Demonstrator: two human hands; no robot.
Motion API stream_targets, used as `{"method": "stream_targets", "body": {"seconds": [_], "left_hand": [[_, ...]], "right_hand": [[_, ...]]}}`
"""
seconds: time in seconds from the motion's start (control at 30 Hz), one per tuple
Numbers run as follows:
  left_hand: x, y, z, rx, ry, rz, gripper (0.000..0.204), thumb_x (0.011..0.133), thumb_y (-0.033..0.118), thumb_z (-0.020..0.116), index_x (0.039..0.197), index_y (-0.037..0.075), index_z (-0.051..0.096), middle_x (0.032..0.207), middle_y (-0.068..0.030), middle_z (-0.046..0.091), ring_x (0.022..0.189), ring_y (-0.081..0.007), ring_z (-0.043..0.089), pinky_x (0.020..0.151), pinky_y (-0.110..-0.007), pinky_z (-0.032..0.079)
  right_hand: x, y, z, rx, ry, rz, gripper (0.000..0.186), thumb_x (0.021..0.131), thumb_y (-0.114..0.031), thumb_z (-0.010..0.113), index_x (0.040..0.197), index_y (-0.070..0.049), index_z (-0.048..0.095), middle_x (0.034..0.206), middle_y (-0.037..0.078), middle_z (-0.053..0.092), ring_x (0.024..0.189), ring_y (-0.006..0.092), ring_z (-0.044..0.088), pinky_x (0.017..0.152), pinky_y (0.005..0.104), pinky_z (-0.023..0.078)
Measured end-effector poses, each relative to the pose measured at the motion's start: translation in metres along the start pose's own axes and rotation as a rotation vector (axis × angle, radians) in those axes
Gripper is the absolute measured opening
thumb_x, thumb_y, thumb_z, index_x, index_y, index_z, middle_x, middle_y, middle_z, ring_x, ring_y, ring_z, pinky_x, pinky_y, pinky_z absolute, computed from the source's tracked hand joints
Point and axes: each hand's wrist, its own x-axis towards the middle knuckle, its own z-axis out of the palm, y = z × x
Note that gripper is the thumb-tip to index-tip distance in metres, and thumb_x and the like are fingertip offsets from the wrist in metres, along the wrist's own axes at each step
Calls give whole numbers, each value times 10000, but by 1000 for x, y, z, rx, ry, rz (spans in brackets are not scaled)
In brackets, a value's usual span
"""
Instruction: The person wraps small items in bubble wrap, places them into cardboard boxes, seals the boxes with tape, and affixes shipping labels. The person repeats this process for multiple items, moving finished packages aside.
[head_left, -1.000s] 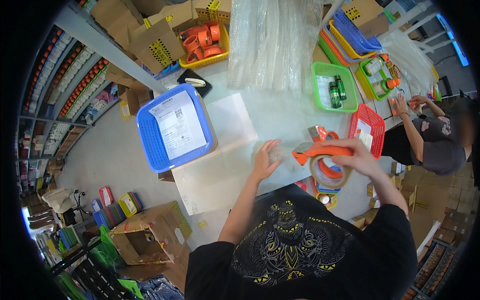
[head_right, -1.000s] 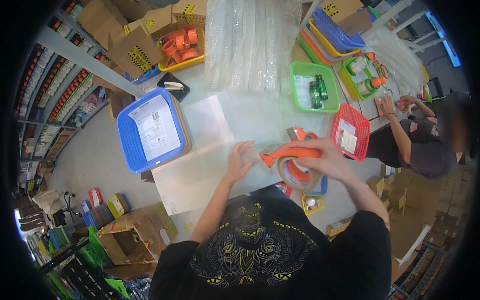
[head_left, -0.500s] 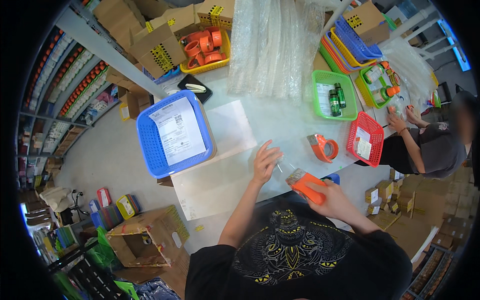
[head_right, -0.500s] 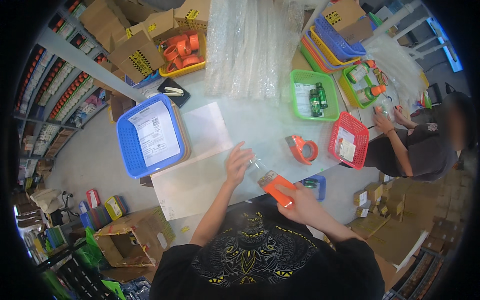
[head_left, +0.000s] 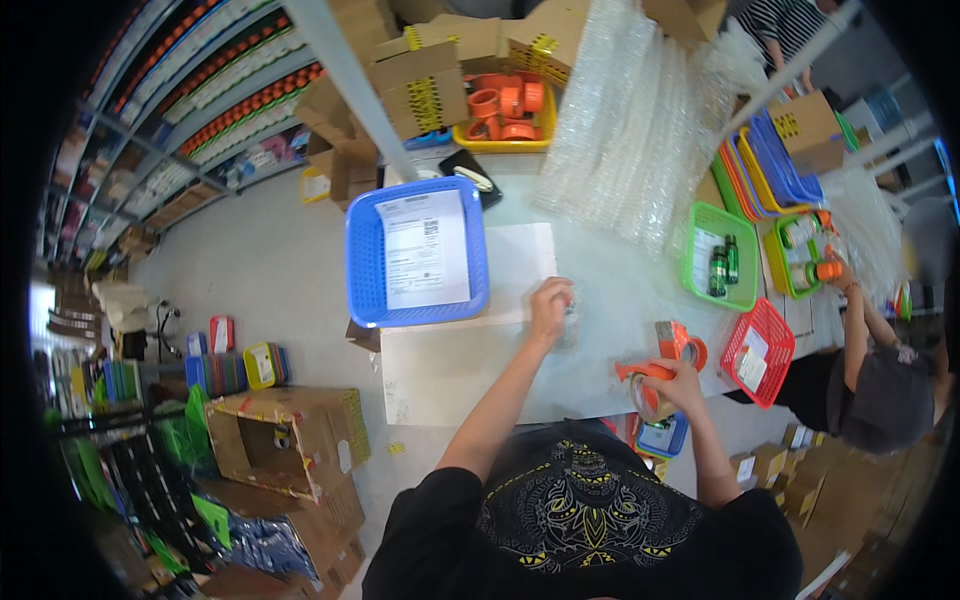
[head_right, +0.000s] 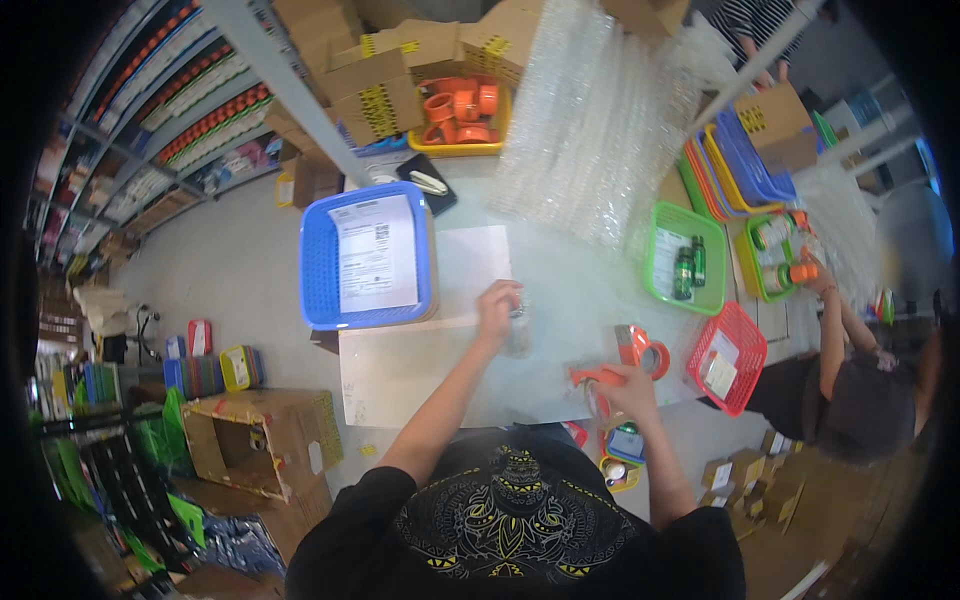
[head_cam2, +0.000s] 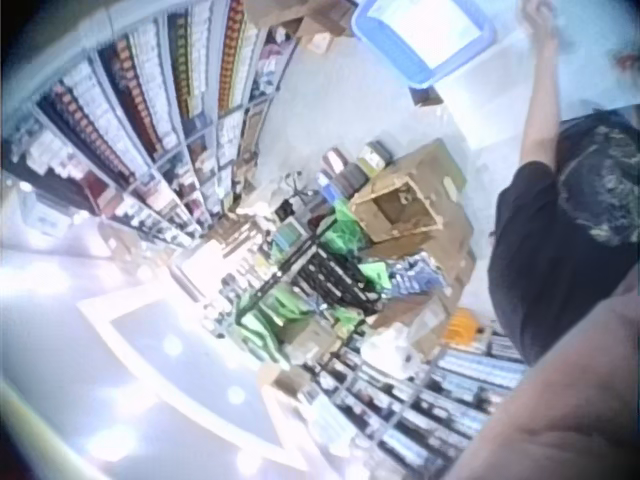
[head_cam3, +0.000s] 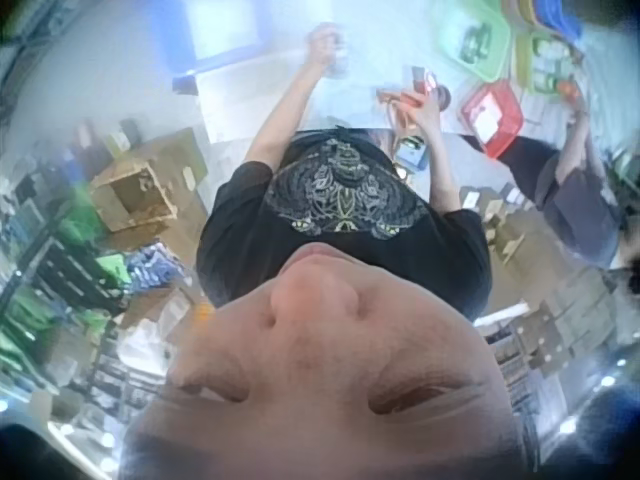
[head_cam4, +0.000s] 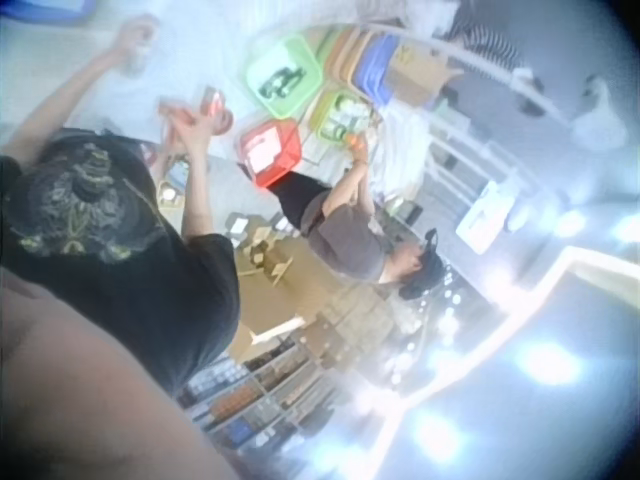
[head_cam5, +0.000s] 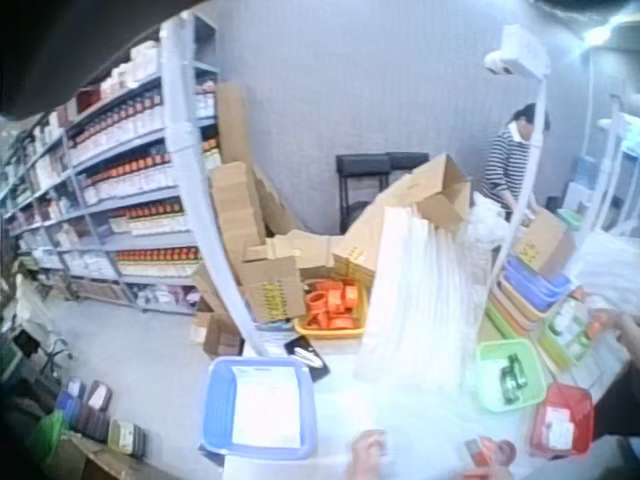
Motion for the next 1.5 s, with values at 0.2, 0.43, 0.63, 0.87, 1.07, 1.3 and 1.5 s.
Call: {"method": "stream_targets", "body": {"seconds": [0.2, 0.43, 0.63, 0.87, 1.07, 1.3, 1.5], "left_hand": [[15, 27, 24, 1289, -212, -151, 567, 819, 244, 643, 1341, 87, 488, 1444, -229, 387, 1209, -332, 507, 936, -454, 431], [-91, 48, -44, 503, -50, 584, 483, 784, 155, 667, 1256, 83, 593, 1299, -201, 552, 1174, -345, 547, 977, -469, 440], [-191, -17, -292, 417, 1375, -165, 175, 946, 93, 512, 1077, 16, 599, 891, -118, 602, 780, -215, 568, 700, -334, 463], [-188, -223, -404, 246, 877, -628, 525, 980, 309, 445, 1457, 116, 337, 1305, -220, 554, 962, -336, 642, 819, -392, 518], [-165, -272, -407, 251, 706, -701, 714, 975, 280, 430, 1551, 165, 25, 1416, -205, 466, 1026, -379, 608, 803, -397, 506], [-162, -254, -414, 194, 652, -891, 649, 977, 341, 430, 1529, 150, 145, 1354, -175, 504, 1017, -311, 602, 772, -404, 489], [-190, -266, -445, 118, 715, -923, 601, 980, 393, 423, 1503, 143, 263, 1296, -152, 543, 992, -273, 602, 757, -401, 478]], "right_hand": [[45, 36, 104, -629, 477, -330, 800, 668, -226, 827, 1386, -157, 481, 1215, 184, 477, 1163, 361, 454, 991, 499, 352], [45, -17, 137, -560, 433, -722, 514, 747, -123, 739, 1229, -53, 576, 1138, 162, 546, 1084, 360, 515, 943, 481, 389], [55, -207, 266, -197, -362, -1252, 244, 774, -97, 707, 993, -21, 633, 1015, 155, 590, 937, 326, 581, 788, 409, 492], [140, -335, 535, -849, -635, -742, 280, 867, -206, 628, 1037, 16, 651, 1034, 205, 671, 963, 360, 663, 812, 412, 544], [185, -295, 608, -871, -644, -607, 368, 900, -307, 576, 900, 38, 706, 926, 254, 685, 925, 396, 671, 807, 452, 546], [142, -363, 524, -707, -512, -756, 171, 839, -94, 559, 913, 39, 637, 832, 301, 653, 835, 427, 658, 733, 486, 533], [54, -389, 320, -388, -693, -1415, 239, 783, -42, 564, 1021, -17, 568, 1055, 169, 631, 949, 343, 649, 786, 412, 552]]}}
